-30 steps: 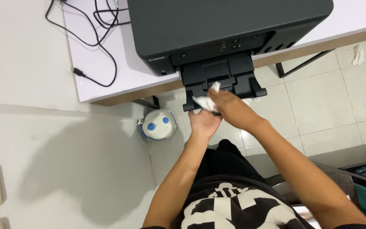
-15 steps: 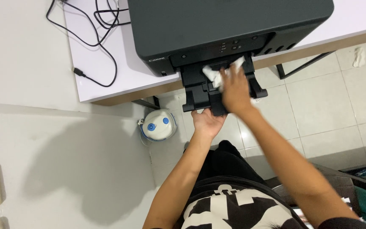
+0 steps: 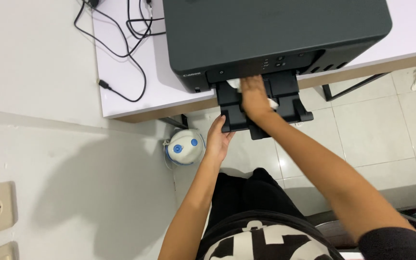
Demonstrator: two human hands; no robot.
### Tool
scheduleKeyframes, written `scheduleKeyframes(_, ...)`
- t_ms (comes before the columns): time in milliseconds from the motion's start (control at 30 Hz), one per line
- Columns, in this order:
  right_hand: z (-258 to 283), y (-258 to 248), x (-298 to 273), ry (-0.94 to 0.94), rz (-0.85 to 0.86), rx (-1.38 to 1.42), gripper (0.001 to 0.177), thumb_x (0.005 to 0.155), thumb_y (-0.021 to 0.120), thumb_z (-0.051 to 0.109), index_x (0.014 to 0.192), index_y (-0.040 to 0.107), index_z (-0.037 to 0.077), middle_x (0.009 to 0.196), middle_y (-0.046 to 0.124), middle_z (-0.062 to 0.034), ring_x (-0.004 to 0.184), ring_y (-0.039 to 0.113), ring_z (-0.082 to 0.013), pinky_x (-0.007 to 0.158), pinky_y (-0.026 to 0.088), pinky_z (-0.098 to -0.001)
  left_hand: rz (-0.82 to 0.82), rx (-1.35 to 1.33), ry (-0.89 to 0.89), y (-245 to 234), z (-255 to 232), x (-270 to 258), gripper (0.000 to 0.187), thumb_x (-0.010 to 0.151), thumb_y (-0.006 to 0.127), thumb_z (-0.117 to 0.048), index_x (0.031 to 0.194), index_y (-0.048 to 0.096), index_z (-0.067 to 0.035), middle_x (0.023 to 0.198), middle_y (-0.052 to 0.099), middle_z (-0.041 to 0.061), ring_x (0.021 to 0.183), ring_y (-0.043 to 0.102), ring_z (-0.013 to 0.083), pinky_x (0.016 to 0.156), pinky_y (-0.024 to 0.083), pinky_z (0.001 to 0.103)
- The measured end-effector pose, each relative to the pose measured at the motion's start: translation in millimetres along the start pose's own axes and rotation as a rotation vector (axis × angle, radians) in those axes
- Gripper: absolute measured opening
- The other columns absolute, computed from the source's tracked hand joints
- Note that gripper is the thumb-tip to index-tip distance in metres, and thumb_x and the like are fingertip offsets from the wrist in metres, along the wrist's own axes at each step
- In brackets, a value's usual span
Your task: Cleaning a printer with a tissue and managing its power and data cables.
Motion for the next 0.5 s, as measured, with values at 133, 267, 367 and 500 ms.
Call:
scheduleKeyframes(133,13.4,32.5,29.4,0.156,0.196,0.049,0.031,0.080,0.062,0.003,0.110,0.069,-0.005,0.115,0.068,-0.0279,0.112,0.063,-0.0438,0.102,0.046,-0.0502,0.027,-0.045,0.012,-10.2,7.7,9.0,0.042,0.099,0.064,-0.028,0.136,0.058,-0.009,0.123,0.066,0.006,0.112,0.062,0.0201,0.103,0.047,0.038)
scheduleKeyframes(267,18.6,10.4,43.0,-0.108,0.149,0.244,0.026,0.084,0.062,0.005,0.107,0.072,0.003,0.099,0.073,-0.0252,0.093,0.070,-0.0423,0.086,0.055,-0.0507,0.040,-0.033,0.014,-0.5,-3.6,-2.1,0.044,0.098,0.064,-0.026,0.137,0.058,-0.007,0.128,0.067,0.005,0.116,0.064,0.0195,0.106,0.047,0.037)
scheduleKeyframes(367,-15.3,-12.4,36.7,-0.025,0.207,0.201,0.022,0.086,0.063,0.008,0.105,0.075,0.007,0.094,0.073,-0.0249,0.085,0.071,-0.0424,0.078,0.057,-0.0519,0.049,-0.036,0.016,2.5,-3.3,2.1,0.047,0.098,0.064,-0.025,0.139,0.056,-0.005,0.129,0.066,0.006,0.117,0.063,0.0200,0.107,0.047,0.038)
scheduleKeyframes(500,-74.2,-41.1,-3.3,0.184,0.079,0.098,0.020,0.093,0.057,0.007,0.103,0.074,0.002,0.099,0.073,-0.0219,0.093,0.071,-0.0384,0.085,0.056,-0.0475,-0.009,0.038,-0.024,6.4,-9.0,-9.2,0.050,0.098,0.062,-0.029,0.142,0.055,-0.005,0.127,0.066,0.009,0.117,0.062,0.0202,0.108,0.046,0.035)
Point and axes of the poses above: each hand's wrist, its own x-axis towards the middle knuckle, its own y-axis out of the palm, z = x × y, the point moved 4 cm from there along x, towards the middle knuckle
